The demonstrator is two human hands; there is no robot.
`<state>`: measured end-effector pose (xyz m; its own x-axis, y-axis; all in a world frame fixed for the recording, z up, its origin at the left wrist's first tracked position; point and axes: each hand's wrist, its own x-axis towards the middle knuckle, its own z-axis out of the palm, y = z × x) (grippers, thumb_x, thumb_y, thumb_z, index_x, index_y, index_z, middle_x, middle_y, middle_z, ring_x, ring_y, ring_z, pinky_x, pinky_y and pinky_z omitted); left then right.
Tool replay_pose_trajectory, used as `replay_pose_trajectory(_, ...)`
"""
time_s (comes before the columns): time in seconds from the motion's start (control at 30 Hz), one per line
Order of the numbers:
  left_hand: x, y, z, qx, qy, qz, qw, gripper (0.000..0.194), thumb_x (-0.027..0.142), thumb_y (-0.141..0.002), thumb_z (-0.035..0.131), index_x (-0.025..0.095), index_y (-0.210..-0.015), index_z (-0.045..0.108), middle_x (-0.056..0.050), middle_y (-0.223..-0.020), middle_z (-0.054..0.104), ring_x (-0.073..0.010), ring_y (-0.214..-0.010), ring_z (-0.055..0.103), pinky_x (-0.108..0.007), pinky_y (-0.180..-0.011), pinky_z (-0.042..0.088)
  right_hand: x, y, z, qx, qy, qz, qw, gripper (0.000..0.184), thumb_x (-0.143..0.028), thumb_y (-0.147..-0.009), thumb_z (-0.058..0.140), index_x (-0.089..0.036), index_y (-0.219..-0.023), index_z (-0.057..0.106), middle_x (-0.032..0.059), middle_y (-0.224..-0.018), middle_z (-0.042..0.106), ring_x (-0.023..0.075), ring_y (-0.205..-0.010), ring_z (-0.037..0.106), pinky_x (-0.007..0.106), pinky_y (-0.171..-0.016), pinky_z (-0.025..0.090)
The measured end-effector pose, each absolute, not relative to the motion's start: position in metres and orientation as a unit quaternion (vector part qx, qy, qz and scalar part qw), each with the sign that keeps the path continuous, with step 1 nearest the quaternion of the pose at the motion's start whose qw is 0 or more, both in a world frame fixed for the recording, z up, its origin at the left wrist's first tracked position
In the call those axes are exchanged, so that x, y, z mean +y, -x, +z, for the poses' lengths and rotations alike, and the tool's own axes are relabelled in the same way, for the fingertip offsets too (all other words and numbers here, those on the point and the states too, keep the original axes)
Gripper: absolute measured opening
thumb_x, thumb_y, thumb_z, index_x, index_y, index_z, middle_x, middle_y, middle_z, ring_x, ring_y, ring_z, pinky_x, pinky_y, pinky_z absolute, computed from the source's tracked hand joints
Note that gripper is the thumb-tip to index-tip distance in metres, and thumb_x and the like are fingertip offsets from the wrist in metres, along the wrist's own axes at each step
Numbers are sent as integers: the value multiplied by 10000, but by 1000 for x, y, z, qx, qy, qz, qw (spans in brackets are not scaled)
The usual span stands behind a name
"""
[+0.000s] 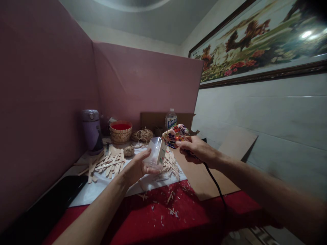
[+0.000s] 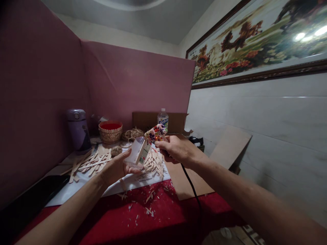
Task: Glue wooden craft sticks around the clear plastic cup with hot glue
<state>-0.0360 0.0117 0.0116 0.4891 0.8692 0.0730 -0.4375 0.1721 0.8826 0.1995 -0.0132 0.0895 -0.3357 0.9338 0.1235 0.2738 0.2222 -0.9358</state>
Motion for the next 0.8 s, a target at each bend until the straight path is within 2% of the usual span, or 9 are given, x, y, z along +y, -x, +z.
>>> replay_pose_trajectory(0.6, 14, 36, 8, 231, -477, 446, 721, 540, 417, -833, 627, 91, -1254, 536, -152, -945, 728, -218, -719, 704, -315, -619, 589, -14, -199, 88, -678, 456, 432, 382, 299, -469, -802, 611, -190, -756, 512, -44, -558, 470, 53, -361, 329, 193, -305, 175)
replay_pose_trajectory(0.8, 14, 36, 10, 226, -476, 446, 724, 522, 400, -846, 621, 82, -1252, 540, -151, -921, 733, -220, -729, 708, -321, -633, 587, -17, -198, 87, -676, 449, 450, 374, 328, -457, -832, 598, -195, -699, 450, -53, -570, 442, 40, -358, 319, 181, -301, 172)
